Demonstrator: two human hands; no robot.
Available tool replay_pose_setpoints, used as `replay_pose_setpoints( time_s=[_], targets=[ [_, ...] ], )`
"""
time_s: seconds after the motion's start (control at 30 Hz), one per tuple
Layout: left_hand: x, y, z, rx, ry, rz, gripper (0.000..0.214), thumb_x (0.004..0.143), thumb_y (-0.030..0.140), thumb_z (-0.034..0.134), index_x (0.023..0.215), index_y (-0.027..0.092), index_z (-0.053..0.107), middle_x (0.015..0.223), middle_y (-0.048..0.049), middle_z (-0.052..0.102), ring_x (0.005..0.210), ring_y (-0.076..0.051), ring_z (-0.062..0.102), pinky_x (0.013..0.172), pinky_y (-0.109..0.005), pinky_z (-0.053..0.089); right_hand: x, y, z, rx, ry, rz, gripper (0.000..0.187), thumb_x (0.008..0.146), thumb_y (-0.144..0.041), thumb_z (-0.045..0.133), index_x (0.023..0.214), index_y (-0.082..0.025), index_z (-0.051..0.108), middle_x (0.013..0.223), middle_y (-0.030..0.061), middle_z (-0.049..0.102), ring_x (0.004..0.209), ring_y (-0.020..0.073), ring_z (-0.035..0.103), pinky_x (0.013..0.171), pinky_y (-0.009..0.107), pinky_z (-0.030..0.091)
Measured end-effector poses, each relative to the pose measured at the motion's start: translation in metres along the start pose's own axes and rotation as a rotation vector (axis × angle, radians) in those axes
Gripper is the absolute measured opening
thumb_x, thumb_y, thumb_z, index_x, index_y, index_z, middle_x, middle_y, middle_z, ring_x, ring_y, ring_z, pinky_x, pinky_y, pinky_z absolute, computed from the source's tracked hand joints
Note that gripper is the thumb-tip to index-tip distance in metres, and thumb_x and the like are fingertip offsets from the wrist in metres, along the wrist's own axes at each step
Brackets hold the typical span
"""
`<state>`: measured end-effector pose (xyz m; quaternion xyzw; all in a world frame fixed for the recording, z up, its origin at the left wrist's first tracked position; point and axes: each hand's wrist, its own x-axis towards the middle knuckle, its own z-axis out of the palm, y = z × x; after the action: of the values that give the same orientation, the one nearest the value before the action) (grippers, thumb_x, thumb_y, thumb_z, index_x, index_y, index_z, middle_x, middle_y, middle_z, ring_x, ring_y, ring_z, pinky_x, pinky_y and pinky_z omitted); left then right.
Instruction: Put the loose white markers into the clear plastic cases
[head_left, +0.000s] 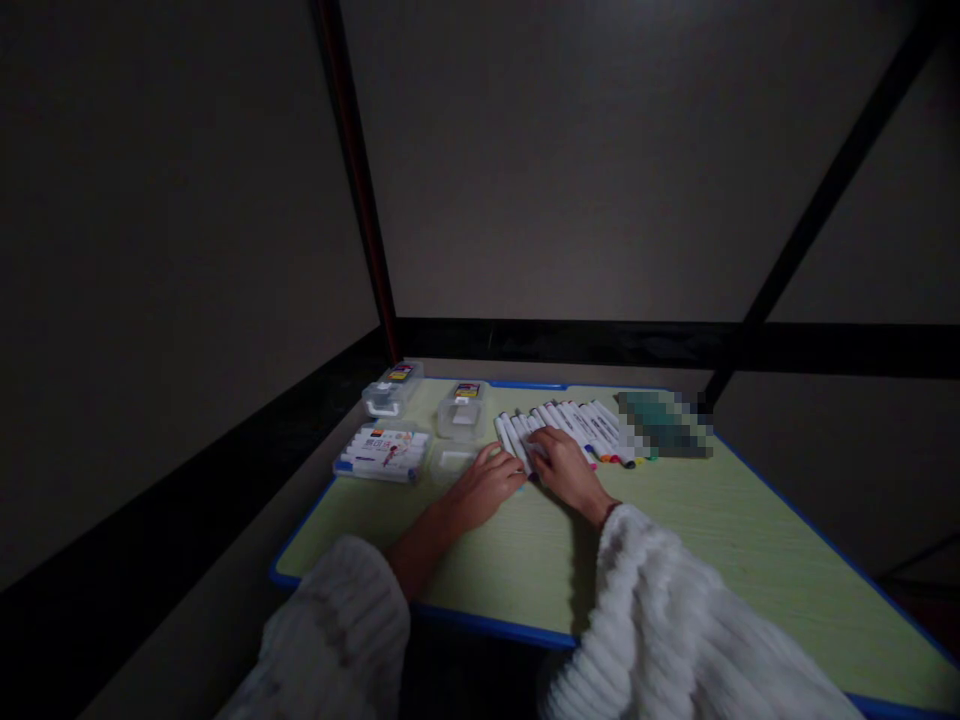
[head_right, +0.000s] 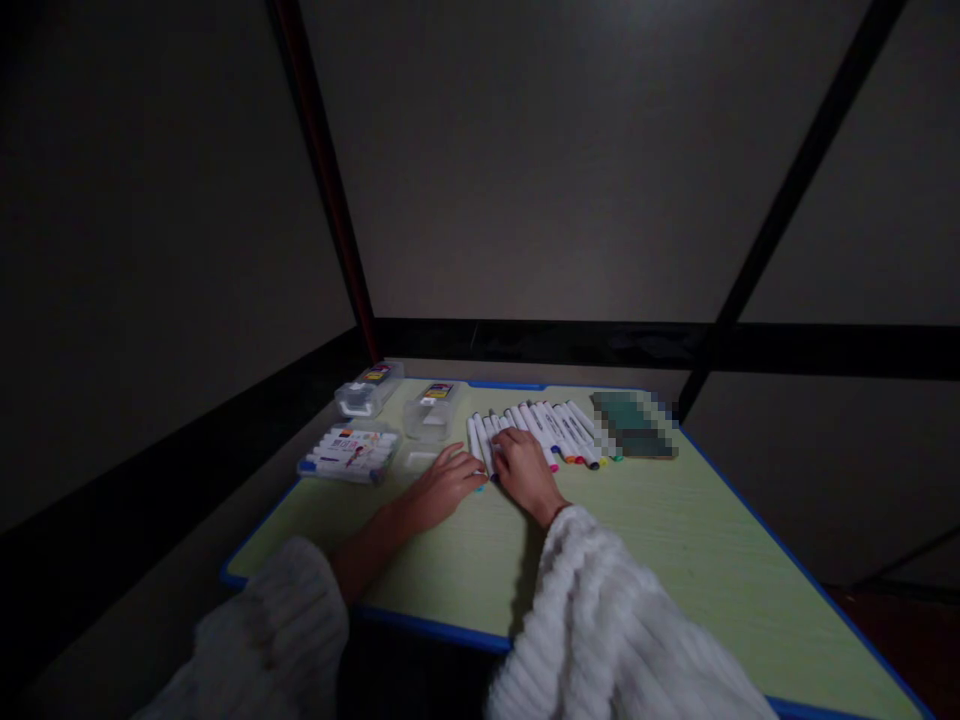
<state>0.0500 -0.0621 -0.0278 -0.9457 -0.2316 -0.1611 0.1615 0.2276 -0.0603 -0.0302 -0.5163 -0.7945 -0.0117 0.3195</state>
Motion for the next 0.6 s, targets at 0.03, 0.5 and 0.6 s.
replay_pose_setpoints(
  time_s=[0.03, 0.5, 0.6],
  targets=[
    [0.0000, -0.0002, -0.0001, -0.005, -0.001, 0.003, 0.012, 0.089, 0.017, 0.048, 0.097, 0.017, 0.057, 0.096, -0.0011, 0.061, 0.098, -0.016, 0.051, 0.102, -0.037, 0.026, 0.0000, 0.0001, -0.0001, 0.000, -0.003, 0.000, 0.021, 0.077, -0.008, 0.046, 0.092, -0.012, 0.061, 0.092, 0.0107, 0.061, 0.087, 0.0211, 0.055, 0.080, 0.031, 0.041],
    [0.0013, 0.0000, -0.0047, 0.008, -0.049, 0.004, 0.009, 0.089, 0.019, 0.048, 0.092, 0.017, 0.056, 0.090, -0.0012, 0.061, 0.091, -0.016, 0.049, 0.090, -0.031, 0.034, 0.0002, -0.0020, -0.0012, 0.025, -0.032, -0.015, 0.023, 0.076, -0.006, 0.046, 0.092, -0.013, 0.060, 0.092, 0.0095, 0.060, 0.087, 0.0194, 0.055, 0.080, 0.030, 0.041],
    [0.0014, 0.0000, -0.0050, 0.021, -0.049, 0.002, 0.010, 0.089, 0.019, 0.049, 0.095, 0.017, 0.056, 0.092, -0.0020, 0.060, 0.092, -0.017, 0.049, 0.089, -0.031, 0.034, 0.0000, -0.0027, -0.0022, 0.026, -0.038, -0.020, 0.023, 0.075, -0.005, 0.046, 0.091, -0.014, 0.060, 0.090, 0.0089, 0.060, 0.086, 0.0190, 0.055, 0.079, 0.029, 0.041]
  ],
)
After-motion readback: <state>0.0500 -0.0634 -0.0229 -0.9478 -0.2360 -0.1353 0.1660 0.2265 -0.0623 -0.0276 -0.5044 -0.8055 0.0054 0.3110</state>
